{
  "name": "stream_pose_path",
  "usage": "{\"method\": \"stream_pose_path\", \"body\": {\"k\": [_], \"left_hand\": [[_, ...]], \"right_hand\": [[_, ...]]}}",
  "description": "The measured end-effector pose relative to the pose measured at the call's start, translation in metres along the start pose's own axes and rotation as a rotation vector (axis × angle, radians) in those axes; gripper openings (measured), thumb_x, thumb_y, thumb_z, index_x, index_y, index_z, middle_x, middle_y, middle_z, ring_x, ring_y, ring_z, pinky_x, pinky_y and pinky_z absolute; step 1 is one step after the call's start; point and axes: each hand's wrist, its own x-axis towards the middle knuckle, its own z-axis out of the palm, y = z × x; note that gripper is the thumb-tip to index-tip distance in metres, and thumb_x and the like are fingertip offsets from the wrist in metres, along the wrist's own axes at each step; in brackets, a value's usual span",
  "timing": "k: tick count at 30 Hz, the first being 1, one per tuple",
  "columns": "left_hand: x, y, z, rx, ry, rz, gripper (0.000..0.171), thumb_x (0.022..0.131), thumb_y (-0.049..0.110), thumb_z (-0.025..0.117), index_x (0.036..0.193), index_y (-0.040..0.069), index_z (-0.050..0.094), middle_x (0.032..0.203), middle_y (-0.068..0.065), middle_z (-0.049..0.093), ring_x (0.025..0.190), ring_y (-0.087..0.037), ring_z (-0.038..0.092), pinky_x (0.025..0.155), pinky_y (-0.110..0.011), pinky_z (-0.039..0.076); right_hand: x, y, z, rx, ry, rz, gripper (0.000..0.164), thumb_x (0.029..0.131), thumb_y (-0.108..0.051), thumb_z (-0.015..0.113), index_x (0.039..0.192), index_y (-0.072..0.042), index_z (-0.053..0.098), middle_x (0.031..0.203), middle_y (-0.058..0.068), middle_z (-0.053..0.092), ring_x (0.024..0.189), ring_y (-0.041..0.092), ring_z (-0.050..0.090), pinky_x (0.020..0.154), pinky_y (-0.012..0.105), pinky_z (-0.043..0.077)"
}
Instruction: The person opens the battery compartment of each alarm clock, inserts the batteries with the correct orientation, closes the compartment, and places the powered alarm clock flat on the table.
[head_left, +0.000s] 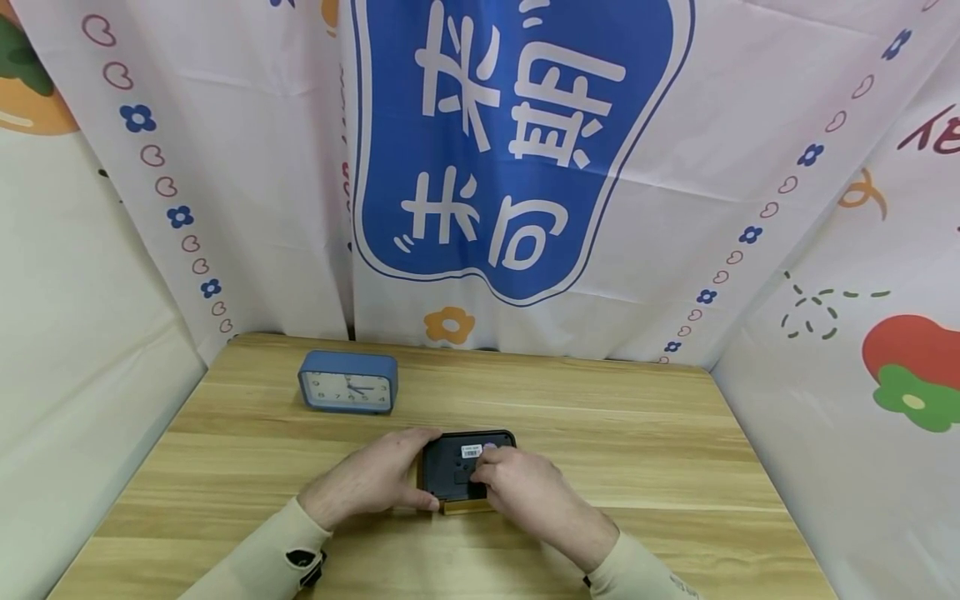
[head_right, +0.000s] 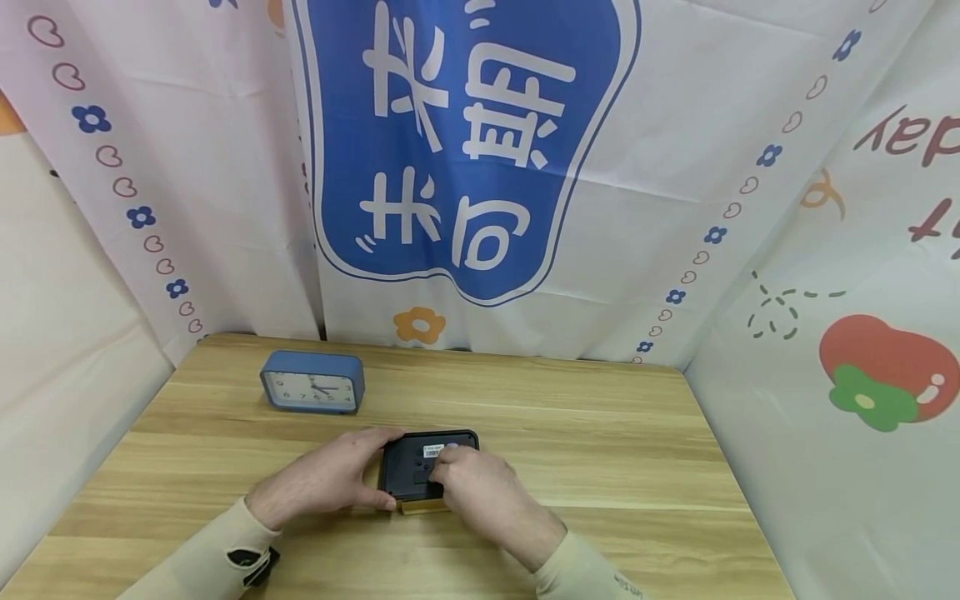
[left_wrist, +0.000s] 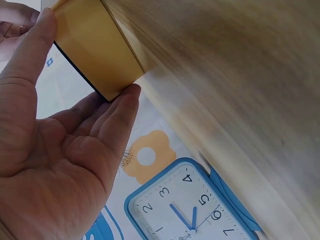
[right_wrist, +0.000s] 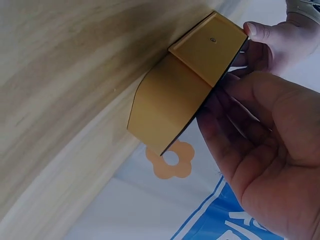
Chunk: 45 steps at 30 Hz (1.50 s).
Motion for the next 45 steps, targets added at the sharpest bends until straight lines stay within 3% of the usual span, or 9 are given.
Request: {"method": "stream_pose_path", "body": {"k": [9, 22, 29, 35, 41, 45], "left_hand": [[0.0, 0.0, 0.0, 0.006, -0.001, 0.007, 0.107, 0.082, 0.042, 0.11, 0.166, -0.001, 0.06, 0.166, -0.025, 0.068, 0.151, -0.046, 0.068, 0.13, -0.065, 0.056], [0.001, 0.001, -0.001, -0.001, -0.001, -0.006, 0.106, 0.082, 0.04, 0.111, 0.165, -0.001, 0.06, 0.164, -0.024, 0.069, 0.151, -0.044, 0.069, 0.13, -0.064, 0.056], [0.0, 0.002, -0.001, 0.033, -0.005, 0.025, 0.103, 0.085, 0.04, 0.109, 0.165, 0.0, 0.06, 0.161, -0.021, 0.071, 0.145, -0.038, 0.072, 0.125, -0.061, 0.06], [-0.001, 0.006, -0.001, 0.069, -0.03, 0.063, 0.105, 0.087, 0.04, 0.107, 0.167, -0.002, 0.055, 0.162, -0.023, 0.068, 0.143, -0.037, 0.072, 0.123, -0.061, 0.061], [0.003, 0.007, 0.002, 0.093, -0.033, 0.053, 0.11, 0.084, 0.041, 0.109, 0.169, -0.003, 0.053, 0.162, -0.023, 0.067, 0.144, -0.035, 0.071, 0.122, -0.059, 0.062], [0.005, 0.007, 0.003, 0.085, -0.016, 0.037, 0.108, 0.081, 0.039, 0.111, 0.166, 0.0, 0.057, 0.158, -0.019, 0.07, 0.138, -0.03, 0.072, 0.118, -0.056, 0.063]], "right_hand": [[-0.001, -0.004, -0.002, -0.065, -0.013, -0.01, 0.022, 0.095, -0.008, 0.09, 0.111, -0.022, 0.093, 0.116, -0.008, 0.085, 0.103, 0.008, 0.081, 0.077, 0.021, 0.069], [-0.001, -0.003, 0.001, -0.078, -0.022, -0.056, 0.019, 0.097, -0.011, 0.089, 0.113, -0.021, 0.095, 0.109, -0.009, 0.083, 0.097, 0.003, 0.076, 0.082, 0.017, 0.067], [-0.002, 0.001, 0.0, -0.047, -0.035, -0.047, 0.022, 0.096, -0.014, 0.089, 0.114, -0.024, 0.094, 0.106, -0.011, 0.079, 0.092, 0.003, 0.072, 0.072, 0.019, 0.065], [-0.004, 0.005, 0.002, -0.004, -0.031, -0.039, 0.016, 0.104, -0.02, 0.087, 0.119, -0.023, 0.093, 0.115, -0.009, 0.083, 0.102, 0.006, 0.078, 0.079, 0.022, 0.068], [-0.004, 0.01, -0.001, 0.09, -0.071, -0.014, 0.018, 0.108, -0.024, 0.086, 0.125, -0.021, 0.092, 0.122, -0.007, 0.083, 0.111, 0.009, 0.081, 0.091, 0.027, 0.071], [-0.004, 0.013, -0.003, 0.116, -0.083, -0.019, 0.019, 0.109, -0.025, 0.086, 0.127, -0.022, 0.091, 0.122, -0.007, 0.082, 0.108, 0.007, 0.08, 0.091, 0.027, 0.071]]}}
